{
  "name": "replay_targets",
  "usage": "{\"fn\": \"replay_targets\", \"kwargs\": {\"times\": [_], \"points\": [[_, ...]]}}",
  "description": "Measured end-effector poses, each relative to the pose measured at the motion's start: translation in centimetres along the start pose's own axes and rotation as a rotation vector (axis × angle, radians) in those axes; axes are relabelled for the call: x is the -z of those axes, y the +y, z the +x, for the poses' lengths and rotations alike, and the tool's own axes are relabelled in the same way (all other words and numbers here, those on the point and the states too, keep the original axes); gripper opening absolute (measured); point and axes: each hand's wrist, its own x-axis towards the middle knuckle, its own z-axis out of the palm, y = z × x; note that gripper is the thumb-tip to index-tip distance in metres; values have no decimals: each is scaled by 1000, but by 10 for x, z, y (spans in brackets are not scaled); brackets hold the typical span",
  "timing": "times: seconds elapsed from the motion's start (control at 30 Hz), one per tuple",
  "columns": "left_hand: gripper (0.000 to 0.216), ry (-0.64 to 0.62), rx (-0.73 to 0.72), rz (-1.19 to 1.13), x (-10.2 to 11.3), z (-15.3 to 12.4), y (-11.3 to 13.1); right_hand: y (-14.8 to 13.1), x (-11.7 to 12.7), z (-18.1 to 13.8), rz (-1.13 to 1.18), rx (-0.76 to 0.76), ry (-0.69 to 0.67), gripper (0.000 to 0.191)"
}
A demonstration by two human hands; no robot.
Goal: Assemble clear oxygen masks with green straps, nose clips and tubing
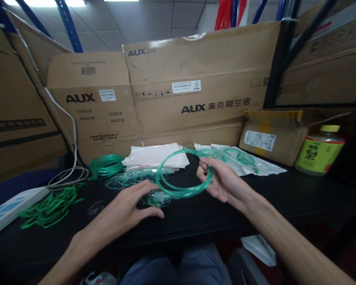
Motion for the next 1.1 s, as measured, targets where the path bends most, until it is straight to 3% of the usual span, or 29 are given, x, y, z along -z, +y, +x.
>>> {"fn": "replay_targets", "kwargs": {"times": [0.1,0.23,0.33,0.43,0.5,0.6,0.7,0.8,0.9,1.03,1.1], "points": [[43,-78,42,83,-3,-16,1,22,15,-3,-46,-205,39,22],[46,-141,40,135,-2,-29,5,34,16,-6,-218,-449,7,25],[49,-181,2,115,-1,-31,6,33,10,-4,-390,-542,-55,27],[50,-190,-16,102,-1,-29,4,29,4,2,-702,-549,-121,30],[46,-188,-13,90,-2,-27,1,27,0,7,-1009,-450,-128,31],[40,-177,-21,55,-5,-24,-4,28,-3,11,-1508,-161,-18,34],[38,-165,-23,24,-6,-20,-6,33,-4,9,-1752,27,67,37],[39,-164,-5,-11,-6,-17,-5,39,-6,2,-1695,248,41,31],[40,-163,24,-40,-7,-15,-4,40,-13,-9,-1482,497,-53,20],[39,-141,36,-30,-8,-15,-5,41,-26,-19,-1216,504,-316,18],[35,-130,31,-28,-8,-16,-5,45,-28,-20,-1173,481,-382,15]]}}
